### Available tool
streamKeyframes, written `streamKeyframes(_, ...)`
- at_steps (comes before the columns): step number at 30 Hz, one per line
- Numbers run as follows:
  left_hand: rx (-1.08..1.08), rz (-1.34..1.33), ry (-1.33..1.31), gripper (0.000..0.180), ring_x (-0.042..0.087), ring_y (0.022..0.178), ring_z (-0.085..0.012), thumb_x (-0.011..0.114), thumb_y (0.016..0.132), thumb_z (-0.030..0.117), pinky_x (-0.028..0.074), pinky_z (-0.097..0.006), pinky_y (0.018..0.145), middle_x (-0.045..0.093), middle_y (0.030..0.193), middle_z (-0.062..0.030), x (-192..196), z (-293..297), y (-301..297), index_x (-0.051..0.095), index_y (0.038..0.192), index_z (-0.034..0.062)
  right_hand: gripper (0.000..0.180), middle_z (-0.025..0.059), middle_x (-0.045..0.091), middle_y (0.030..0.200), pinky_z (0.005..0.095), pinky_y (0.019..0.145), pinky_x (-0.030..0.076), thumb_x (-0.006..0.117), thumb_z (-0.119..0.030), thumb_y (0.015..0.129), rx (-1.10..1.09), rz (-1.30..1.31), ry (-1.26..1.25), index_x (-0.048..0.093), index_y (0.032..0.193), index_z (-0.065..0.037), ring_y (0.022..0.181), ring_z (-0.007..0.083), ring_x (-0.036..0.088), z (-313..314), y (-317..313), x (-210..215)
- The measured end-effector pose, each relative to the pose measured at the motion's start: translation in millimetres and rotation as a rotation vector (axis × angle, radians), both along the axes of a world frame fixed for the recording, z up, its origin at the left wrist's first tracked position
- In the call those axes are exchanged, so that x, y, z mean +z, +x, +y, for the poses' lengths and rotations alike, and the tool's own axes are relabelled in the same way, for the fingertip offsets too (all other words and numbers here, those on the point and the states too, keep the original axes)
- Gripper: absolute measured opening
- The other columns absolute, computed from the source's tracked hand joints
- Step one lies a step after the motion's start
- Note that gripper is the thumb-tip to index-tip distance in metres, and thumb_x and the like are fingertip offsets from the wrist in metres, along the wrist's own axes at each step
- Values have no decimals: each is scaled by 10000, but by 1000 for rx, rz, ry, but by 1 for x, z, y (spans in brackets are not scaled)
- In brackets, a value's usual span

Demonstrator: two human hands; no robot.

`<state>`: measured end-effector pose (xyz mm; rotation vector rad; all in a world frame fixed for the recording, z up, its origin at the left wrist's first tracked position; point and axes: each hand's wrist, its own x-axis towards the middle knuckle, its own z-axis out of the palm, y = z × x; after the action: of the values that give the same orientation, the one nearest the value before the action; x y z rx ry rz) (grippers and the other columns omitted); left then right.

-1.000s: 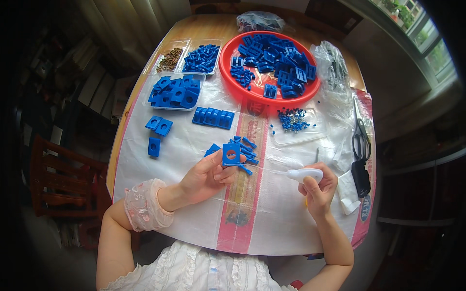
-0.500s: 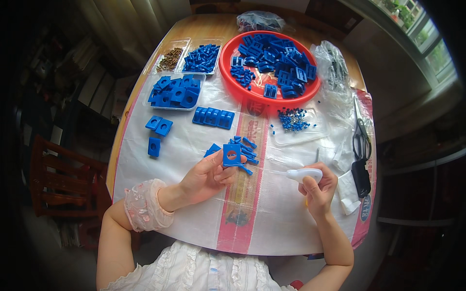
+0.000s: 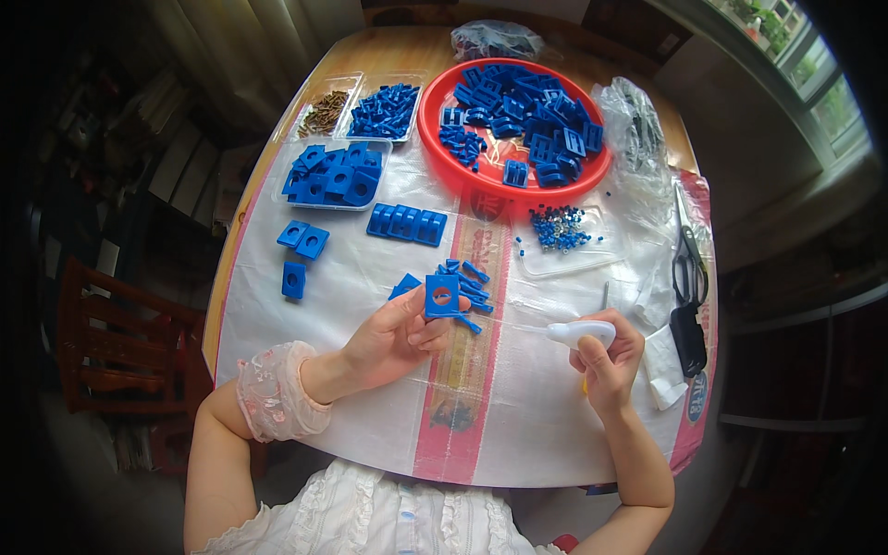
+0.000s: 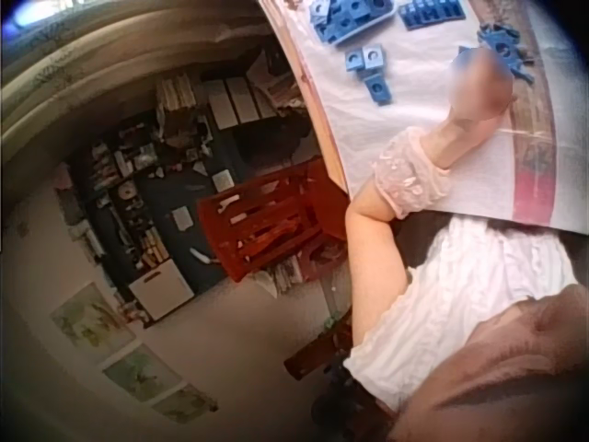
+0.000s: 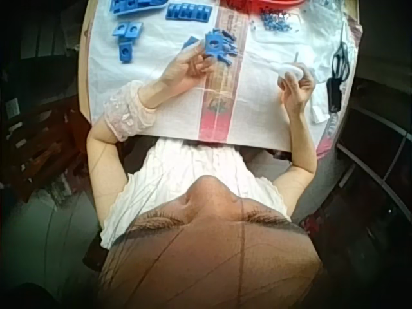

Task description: Assembling blue plastic fixture components by inserting small pins and applying adhesive.

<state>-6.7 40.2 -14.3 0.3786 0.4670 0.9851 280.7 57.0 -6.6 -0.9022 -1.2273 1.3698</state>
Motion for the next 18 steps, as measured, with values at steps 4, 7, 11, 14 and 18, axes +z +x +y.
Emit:
streamKeyframes(4, -3, 5, 6, 439, 350, 613, -28, 488, 1019, 388, 359, -194, 632, 622, 1249, -72, 0, 0, 0, 472, 1308, 58, 327, 45, 579, 705, 209, 419, 259, 726, -291, 873, -1, 6, -12, 577, 894, -1, 474, 40, 379, 0, 0, -1)
streamKeyframes(7, 3, 3, 0, 434, 350, 615, -29, 493, 1017, 384, 360, -195, 633, 621, 1248, -72, 0, 0, 0, 474, 1306, 61, 328, 45, 582, 709, 208, 419, 265, 727, -293, 872, -14, -8, -11, 577, 893, -2, 476, 41, 383, 0, -1, 0)
streamKeyframes(11, 1, 1, -1, 435, 350, 618, -30, 500, 1014, 384, 361, -195, 633, 618, 1246, -73, 0, 0, 0, 476, 1304, 61, 330, 46, 584, 714, 206, 420, 272, 729, -296, 871, -6, -4, -18, 578, 890, -3, 480, 42, 387, 0, -1, 1)
streamKeyframes(14, 2, -2, -3, 436, 350, 619, -30, 503, 1012, 384, 361, -196, 633, 617, 1246, -74, 0, 0, 0, 478, 1302, 59, 332, 41, 578, 707, 207, 418, 267, 729, -297, 871, -1, -8, -9, 577, 888, -2, 477, 40, 382, 0, -1, 1)
streamKeyframes(18, 1, -8, -5, 436, 349, 617, -30, 502, 1013, 382, 361, -197, 632, 617, 1247, -74, 1, 0, 0, 481, 1300, 54, 278, 35, 581, 693, 208, 423, 280, 705, -238, 871, -13, 0, -2, 595, 901, 16, 491, 40, 417, 0, 1, -1)
